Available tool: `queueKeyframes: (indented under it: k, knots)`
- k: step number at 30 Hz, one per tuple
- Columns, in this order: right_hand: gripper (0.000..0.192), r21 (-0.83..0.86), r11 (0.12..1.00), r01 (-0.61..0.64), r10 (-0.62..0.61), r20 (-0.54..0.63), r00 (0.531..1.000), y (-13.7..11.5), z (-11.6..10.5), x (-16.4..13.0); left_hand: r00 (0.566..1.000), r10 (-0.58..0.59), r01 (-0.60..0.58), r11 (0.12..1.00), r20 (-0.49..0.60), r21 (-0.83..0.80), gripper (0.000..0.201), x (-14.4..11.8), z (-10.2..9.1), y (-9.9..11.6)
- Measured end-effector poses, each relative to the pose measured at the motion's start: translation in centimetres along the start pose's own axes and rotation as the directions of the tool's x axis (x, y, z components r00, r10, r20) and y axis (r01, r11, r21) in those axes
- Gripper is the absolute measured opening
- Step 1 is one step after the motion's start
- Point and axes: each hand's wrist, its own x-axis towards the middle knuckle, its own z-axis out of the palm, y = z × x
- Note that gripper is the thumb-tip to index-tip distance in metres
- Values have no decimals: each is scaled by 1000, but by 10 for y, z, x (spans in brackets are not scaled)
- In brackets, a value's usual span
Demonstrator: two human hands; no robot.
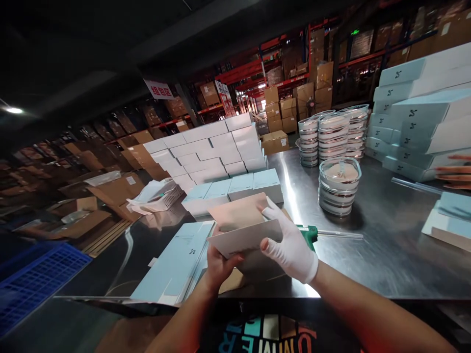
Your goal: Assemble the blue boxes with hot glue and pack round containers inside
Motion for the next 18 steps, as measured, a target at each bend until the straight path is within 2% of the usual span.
queueKeyframes:
  k: [2, 3, 5, 7, 8, 10, 12, 14, 15, 17, 18]
  knots:
    - [92, -10, 1000, 4, -4, -22, 1000, 2, 3, 4, 999, 32, -31, 999, 26, -24, 61, 0, 3, 6]
    - [83, -8, 1000, -19, 19, -54, 998, 5, 5, 6, 999, 39, -38, 999, 6, -37, 63, -1, 6, 8]
    - [61, -45, 996, -76, 68, -163, 984, 11, 12, 9, 994, 55, -63, 994, -99, -88, 75, -4, 14, 12]
    - [43, -113, 990, -86, 51, -283, 958, 15, 19, 12, 977, 69, -98, 985, -201, -141, 92, -8, 20, 15]
    - [42, -131, 989, -62, 17, -318, 948, 16, 21, 13, 975, 83, -115, 983, -207, -145, 93, -10, 21, 15]
    - [51, -110, 994, 13, -47, -317, 947, 17, 20, 15, 985, 113, -126, 987, -133, -95, 75, -10, 18, 16]
    - [57, -69, 997, 42, -58, -250, 966, 20, 9, 18, 993, 99, -101, 995, -67, -23, 55, -8, 10, 17]
    - [57, -175, 984, -22, -16, -210, 977, 29, -12, 20, 996, 27, -27, 1000, -88, 6, 55, -2, 1, 18]
    - [56, -291, 952, -89, 28, -209, 978, 37, -24, 20, 992, -31, 31, 1000, -120, -3, 58, 2, -2, 19]
    - [53, -534, 811, -239, 139, -220, 966, 58, -46, 18, 972, -151, 141, 988, -181, -66, 61, 10, -8, 21]
    - [52, -582, 762, -284, 193, -214, 958, 70, -55, 15, 957, -207, 187, 976, -203, -112, 62, 13, -10, 22]
